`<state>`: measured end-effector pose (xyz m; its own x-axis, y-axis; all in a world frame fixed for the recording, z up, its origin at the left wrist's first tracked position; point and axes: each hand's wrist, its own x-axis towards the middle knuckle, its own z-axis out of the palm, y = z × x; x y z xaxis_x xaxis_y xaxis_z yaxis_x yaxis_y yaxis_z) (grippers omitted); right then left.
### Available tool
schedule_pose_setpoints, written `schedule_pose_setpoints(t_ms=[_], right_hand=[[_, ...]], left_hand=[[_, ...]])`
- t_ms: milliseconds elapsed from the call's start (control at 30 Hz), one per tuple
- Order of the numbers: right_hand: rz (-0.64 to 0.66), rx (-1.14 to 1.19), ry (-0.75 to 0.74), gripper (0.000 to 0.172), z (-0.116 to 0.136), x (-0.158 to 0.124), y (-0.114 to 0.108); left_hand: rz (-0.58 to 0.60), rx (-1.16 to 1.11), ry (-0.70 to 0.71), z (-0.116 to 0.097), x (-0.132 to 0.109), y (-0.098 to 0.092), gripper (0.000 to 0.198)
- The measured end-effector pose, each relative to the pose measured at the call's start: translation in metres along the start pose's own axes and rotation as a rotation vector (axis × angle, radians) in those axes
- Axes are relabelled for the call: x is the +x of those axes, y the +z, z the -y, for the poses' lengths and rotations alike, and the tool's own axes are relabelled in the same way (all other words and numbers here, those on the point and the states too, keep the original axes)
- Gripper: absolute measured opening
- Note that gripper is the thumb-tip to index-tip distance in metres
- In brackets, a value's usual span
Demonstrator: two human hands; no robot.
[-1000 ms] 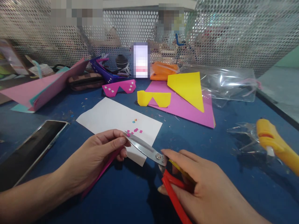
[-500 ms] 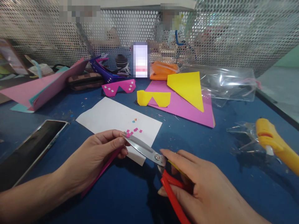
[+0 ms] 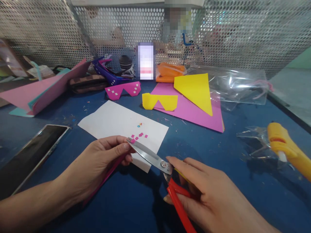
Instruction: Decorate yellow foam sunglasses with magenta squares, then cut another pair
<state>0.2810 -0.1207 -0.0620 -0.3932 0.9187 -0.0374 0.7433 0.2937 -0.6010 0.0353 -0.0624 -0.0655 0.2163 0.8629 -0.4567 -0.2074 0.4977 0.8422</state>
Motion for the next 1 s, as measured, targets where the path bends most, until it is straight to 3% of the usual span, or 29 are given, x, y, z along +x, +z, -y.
schedule_pose_setpoints(t_ms=[533, 667, 867, 1000], right_hand=[[0.009, 0.018, 0.023, 0.043, 0.0002, 0.0041, 0.0021], [-0.037, 0.024, 0.028, 0.041, -0.0005, 0.0032, 0.0012], [-0.18, 0.072, 0.155, 0.047, -0.0014, 0.0011, 0.0024], [-0.106, 0.15, 0.186, 0.05, 0.0, -0.0006, 0.0044]], left_hand=[[-0.018, 0.068, -0.022, -0.0024, -0.0002, 0.0012, 0.012], [-0.019, 0.093, -0.025, -0.0031, 0.0007, 0.0016, 0.016], [-0.038, 0.07, -0.045, -0.0015, 0.0011, -0.0006, 0.013], [-0.037, 0.008, -0.058, -0.0022, 0.0005, 0.0004, 0.006]])
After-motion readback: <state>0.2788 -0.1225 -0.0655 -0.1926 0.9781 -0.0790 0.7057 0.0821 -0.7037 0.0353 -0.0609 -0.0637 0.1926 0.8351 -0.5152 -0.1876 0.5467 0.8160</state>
